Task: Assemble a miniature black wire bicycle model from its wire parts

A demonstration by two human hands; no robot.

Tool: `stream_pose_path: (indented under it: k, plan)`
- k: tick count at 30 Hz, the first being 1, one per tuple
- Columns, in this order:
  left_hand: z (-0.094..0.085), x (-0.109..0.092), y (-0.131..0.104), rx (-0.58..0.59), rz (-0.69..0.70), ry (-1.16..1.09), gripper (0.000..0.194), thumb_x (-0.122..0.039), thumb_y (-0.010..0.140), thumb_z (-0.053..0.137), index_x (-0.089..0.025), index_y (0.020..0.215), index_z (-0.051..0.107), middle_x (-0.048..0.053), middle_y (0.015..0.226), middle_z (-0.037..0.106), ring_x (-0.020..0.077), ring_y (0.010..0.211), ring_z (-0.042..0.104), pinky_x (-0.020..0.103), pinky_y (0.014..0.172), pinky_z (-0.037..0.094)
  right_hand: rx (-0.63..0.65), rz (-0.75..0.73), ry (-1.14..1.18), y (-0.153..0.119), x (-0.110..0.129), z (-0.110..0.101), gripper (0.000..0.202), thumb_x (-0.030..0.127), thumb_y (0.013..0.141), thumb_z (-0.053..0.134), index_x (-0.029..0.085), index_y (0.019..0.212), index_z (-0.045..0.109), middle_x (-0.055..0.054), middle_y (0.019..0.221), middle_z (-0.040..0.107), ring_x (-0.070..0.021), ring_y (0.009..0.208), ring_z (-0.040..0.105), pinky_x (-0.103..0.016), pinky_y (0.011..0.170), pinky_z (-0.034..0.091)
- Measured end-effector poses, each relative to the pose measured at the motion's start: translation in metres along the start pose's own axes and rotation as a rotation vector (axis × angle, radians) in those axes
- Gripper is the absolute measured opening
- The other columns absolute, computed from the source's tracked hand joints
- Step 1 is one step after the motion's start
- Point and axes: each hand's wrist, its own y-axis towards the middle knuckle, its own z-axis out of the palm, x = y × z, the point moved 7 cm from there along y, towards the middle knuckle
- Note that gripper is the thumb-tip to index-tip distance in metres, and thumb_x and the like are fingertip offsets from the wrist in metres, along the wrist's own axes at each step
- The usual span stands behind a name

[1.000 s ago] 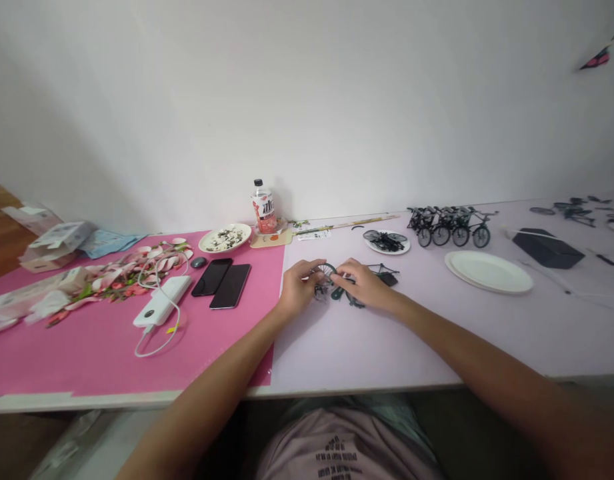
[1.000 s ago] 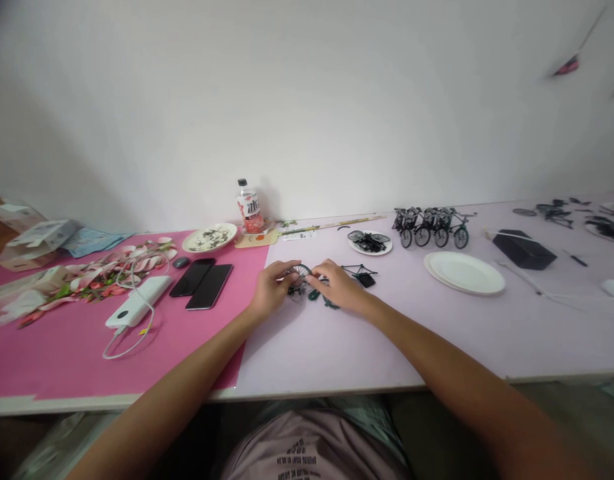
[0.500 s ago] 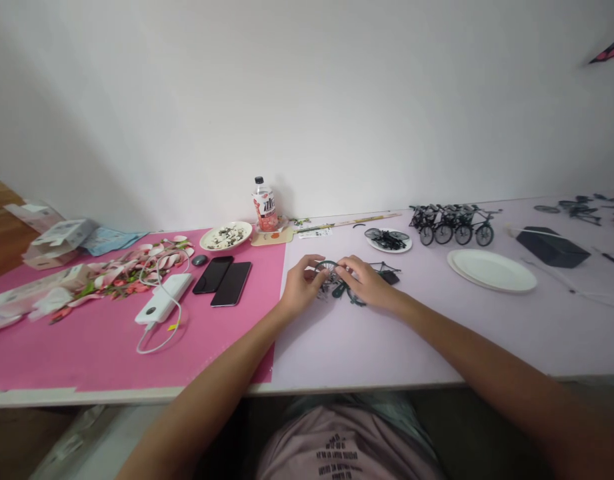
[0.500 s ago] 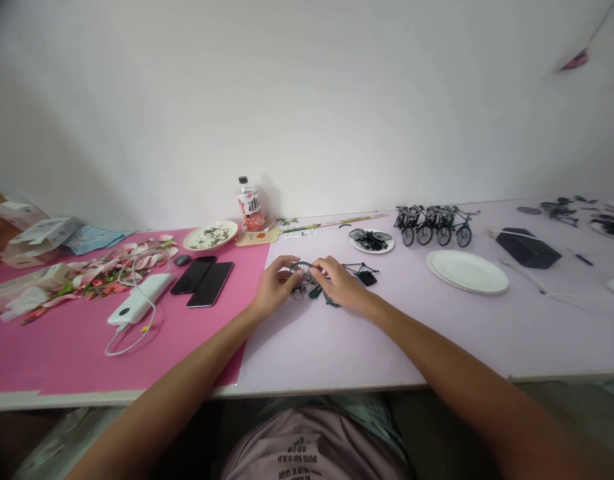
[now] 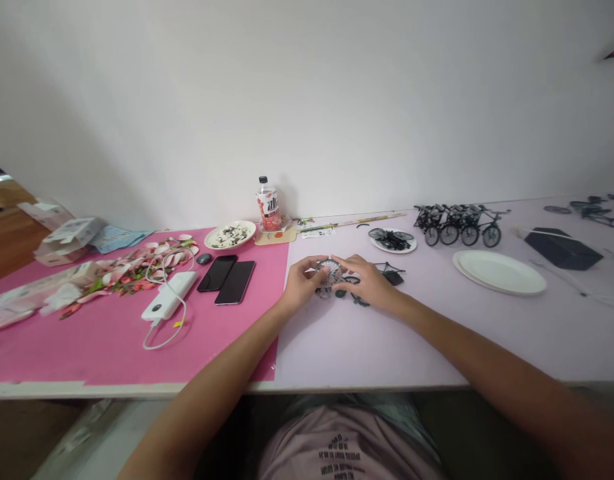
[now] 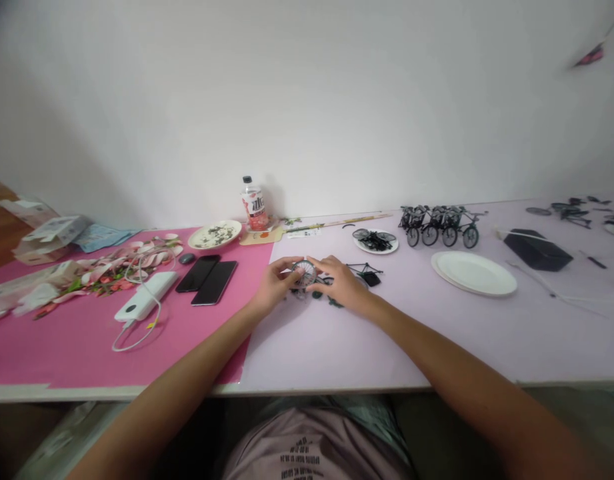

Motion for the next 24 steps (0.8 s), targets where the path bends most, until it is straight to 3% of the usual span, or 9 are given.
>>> stream_pose_path:
  k: [10,15,19,24]
  plan:
    - [-0.002,-0.001,-0.001,-0.020,0.003,0.076,0.048,-0.049,0.083,0.081,-0.015,0.115,0.070,0.007,0.101,0.073,0.0154,0.075,0.073,0.028,0.066,0.064,0.031,0.031,0.020,0.000,-0.002,0.000,0.061,0.036,0.087,0.080,0.034,0.145,0.063,-0.005,0.103,0.065,-0.0255,0.098,0.065,-0.044,0.096,0.055]
    - [-0.006,-0.001,0.000,-0.099,-0.027,0.050,0.050,-0.051,0.077,0.085,-0.015,0.105,0.065,0.002,0.081,0.067,0.0158,0.070,0.072,0.028,0.065,0.063,0.041,0.013,-0.029,0.002,0.003,-0.011,0.049,0.038,0.096,0.068,0.031,0.144,0.063,-0.008,0.110,0.069,-0.0267,0.107,0.064,-0.045,0.101,0.052]
    - [-0.011,-0.003,0.000,-0.186,-0.019,-0.011,0.052,-0.053,0.071,0.089,-0.017,0.095,0.060,0.000,0.086,0.065,0.0141,0.068,0.071,0.027,0.064,0.062,-0.031,-0.014,-0.125,0.008,-0.003,-0.026,0.031,0.035,0.103,0.054,0.027,0.127,0.073,-0.009,0.106,0.074,-0.0280,0.108,0.063,-0.046,0.099,0.050]
    - [-0.009,-0.006,-0.001,-0.163,-0.016,0.030,0.051,-0.048,0.079,0.084,-0.018,0.115,0.064,0.001,0.089,0.065,0.0152,0.071,0.072,0.028,0.065,0.062,0.044,-0.049,-0.352,0.010,-0.019,-0.026,0.024,0.031,0.101,0.059,0.024,0.106,0.082,-0.010,0.103,0.077,-0.0295,0.103,0.060,-0.046,0.096,0.047]
